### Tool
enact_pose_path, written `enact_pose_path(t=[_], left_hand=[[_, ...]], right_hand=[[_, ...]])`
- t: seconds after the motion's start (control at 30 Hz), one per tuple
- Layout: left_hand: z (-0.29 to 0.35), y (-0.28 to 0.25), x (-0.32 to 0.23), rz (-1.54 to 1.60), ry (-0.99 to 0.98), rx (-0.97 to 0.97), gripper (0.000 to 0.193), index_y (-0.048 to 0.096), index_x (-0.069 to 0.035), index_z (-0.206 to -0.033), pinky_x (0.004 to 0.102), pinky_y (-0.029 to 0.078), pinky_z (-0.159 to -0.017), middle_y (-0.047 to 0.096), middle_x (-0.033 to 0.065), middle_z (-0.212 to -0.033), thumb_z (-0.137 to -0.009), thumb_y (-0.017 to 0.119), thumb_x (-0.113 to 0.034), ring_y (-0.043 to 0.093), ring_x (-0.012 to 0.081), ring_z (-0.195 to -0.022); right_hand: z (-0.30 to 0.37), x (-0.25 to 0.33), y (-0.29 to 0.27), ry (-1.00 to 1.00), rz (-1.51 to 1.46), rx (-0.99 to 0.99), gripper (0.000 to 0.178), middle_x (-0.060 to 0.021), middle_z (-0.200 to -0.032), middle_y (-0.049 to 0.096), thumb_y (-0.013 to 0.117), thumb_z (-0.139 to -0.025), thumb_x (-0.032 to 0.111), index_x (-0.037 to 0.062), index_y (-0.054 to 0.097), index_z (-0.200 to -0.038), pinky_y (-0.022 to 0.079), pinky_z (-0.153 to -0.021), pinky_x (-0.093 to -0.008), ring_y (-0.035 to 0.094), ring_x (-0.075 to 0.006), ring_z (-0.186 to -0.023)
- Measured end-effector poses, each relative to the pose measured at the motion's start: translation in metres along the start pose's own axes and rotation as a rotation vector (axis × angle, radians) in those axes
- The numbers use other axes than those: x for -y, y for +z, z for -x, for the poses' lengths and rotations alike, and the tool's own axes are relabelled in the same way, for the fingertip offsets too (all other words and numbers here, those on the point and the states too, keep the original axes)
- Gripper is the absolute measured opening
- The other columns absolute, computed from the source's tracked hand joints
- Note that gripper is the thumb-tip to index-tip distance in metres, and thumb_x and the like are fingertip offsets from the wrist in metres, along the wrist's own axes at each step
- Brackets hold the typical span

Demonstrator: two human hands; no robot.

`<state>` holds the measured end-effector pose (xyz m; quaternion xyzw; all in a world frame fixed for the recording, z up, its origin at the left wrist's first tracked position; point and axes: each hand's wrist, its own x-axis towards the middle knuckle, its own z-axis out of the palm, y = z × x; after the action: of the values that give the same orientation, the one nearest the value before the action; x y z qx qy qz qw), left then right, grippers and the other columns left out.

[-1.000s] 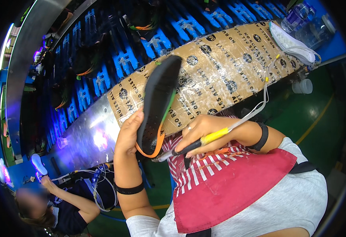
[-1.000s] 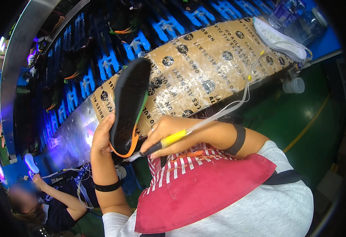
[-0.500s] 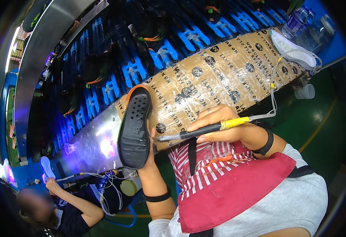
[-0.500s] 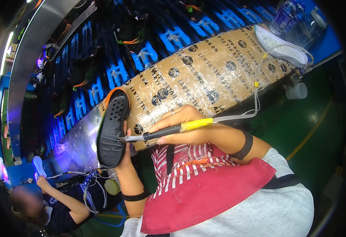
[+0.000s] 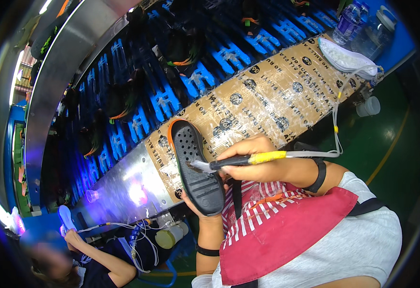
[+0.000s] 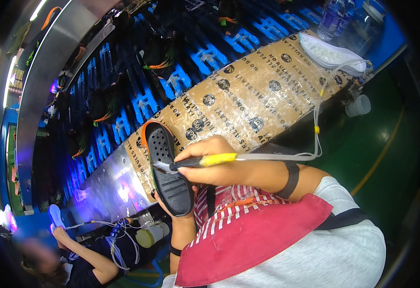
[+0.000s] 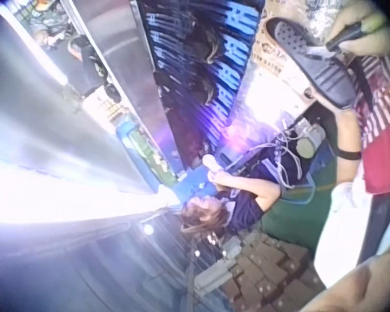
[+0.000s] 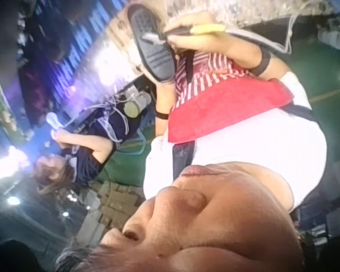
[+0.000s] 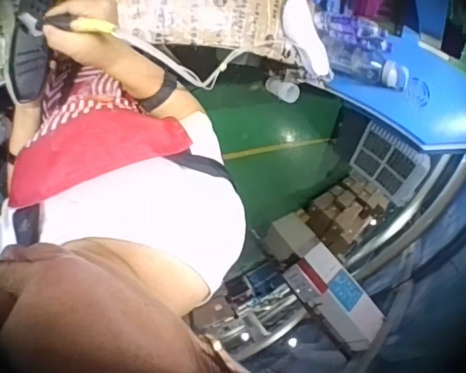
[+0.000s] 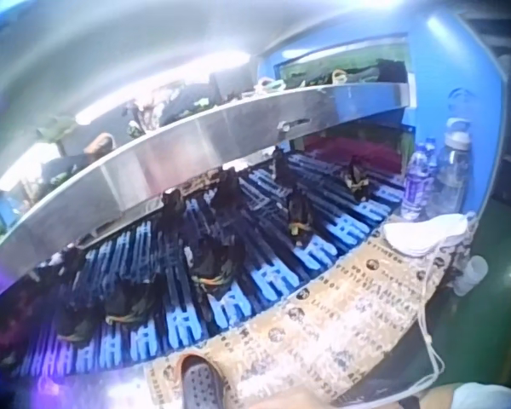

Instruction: Apply adhesive to the edges of shoe soles using a manual applicator tool and a brush.

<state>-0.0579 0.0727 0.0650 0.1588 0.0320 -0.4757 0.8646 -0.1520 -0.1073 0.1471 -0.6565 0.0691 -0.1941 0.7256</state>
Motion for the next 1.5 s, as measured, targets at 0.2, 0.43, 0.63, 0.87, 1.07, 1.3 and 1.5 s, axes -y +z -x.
enact_pose_path(t=[0.2,0.43,0.63,0.87,1.07,1.3,1.5], left_hand=[[0.000,0.009,0.026,0.079,0.065,0.038,0.083,0.025,-0.013,-0.135,0.0498,0.050,-0.073,0.040,0.0166,-0.127,-0.074,0.033,-0.069,0.050,0.0382,-0.104],[0.002,-0.006,0.035,-0.129,-0.063,0.356,0.086,0.022,-0.012,-0.137,0.0431,0.029,-0.100,0.032,0.0093,-0.135,-0.076,0.027,-0.072,0.034,0.0273,-0.121],[0.008,-0.016,0.037,-0.340,-0.011,-0.084,0.083,0.021,-0.011,-0.136,0.0435,0.028,-0.100,0.031,0.0087,-0.135,-0.078,0.029,-0.069,0.034,0.0273,-0.120],[0.002,-0.014,0.037,-0.229,-0.015,0.032,0.081,0.018,-0.013,-0.137,0.0467,0.026,-0.100,0.028,0.0095,-0.137,-0.079,0.030,-0.068,0.032,0.0285,-0.122],[0.007,-0.015,0.034,-0.139,-0.012,0.042,0.079,0.016,-0.015,-0.138,0.0494,0.024,-0.099,0.025,0.0102,-0.138,-0.080,0.030,-0.067,0.029,0.0295,-0.124],[0.007,-0.012,0.031,0.004,-0.008,0.097,0.077,0.013,-0.017,-0.139,0.0526,0.022,-0.099,0.022,0.0109,-0.140,-0.081,0.030,-0.065,0.027,0.0307,-0.125],[0.009,-0.014,0.028,0.245,-0.005,0.123,0.075,0.011,-0.019,-0.139,0.0553,0.020,-0.098,0.019,0.0116,-0.141,-0.082,0.030,-0.064,0.025,0.0317,-0.127]], right_hand=[[-0.023,0.007,0.017,-0.451,0.535,-0.299,0.017,-0.0131,-0.069,0.060,0.066,-0.067,0.011,0.0016,0.060,-0.081,0.047,-0.054,-0.0320,0.059,-0.0260,-0.060],[-0.036,-0.017,0.023,-0.530,0.825,-0.446,0.023,-0.0098,-0.069,0.059,0.068,-0.065,0.010,0.0015,0.060,-0.085,0.048,-0.054,-0.0294,0.059,-0.0237,-0.059],[-0.036,-0.032,0.031,-0.483,0.672,-0.313,0.021,-0.0117,-0.067,0.058,0.065,-0.070,0.018,0.0039,0.058,-0.083,0.047,-0.058,-0.0380,0.059,-0.0295,-0.062],[-0.034,-0.013,0.025,-0.549,0.563,-0.472,0.017,-0.0101,-0.068,0.059,0.065,-0.069,0.013,0.0044,0.058,-0.082,0.047,-0.055,-0.0331,0.059,-0.0261,-0.061],[-0.034,-0.027,0.033,-0.504,0.663,-0.289,0.019,-0.0105,-0.067,0.057,0.065,-0.069,0.015,0.0046,0.057,-0.083,0.047,-0.059,-0.0367,0.058,-0.0282,-0.063],[-0.029,-0.014,0.028,-0.535,0.536,-0.408,0.024,-0.0110,-0.068,0.060,0.068,-0.067,0.012,0.0009,0.060,-0.088,0.046,-0.053,-0.0307,0.059,-0.0240,-0.058],[-0.030,-0.025,0.035,-0.575,0.698,-0.165,0.022,-0.0100,-0.067,0.059,0.067,-0.066,0.014,0.0035,0.060,-0.084,0.047,-0.054,-0.0318,0.059,-0.0254,-0.059]])
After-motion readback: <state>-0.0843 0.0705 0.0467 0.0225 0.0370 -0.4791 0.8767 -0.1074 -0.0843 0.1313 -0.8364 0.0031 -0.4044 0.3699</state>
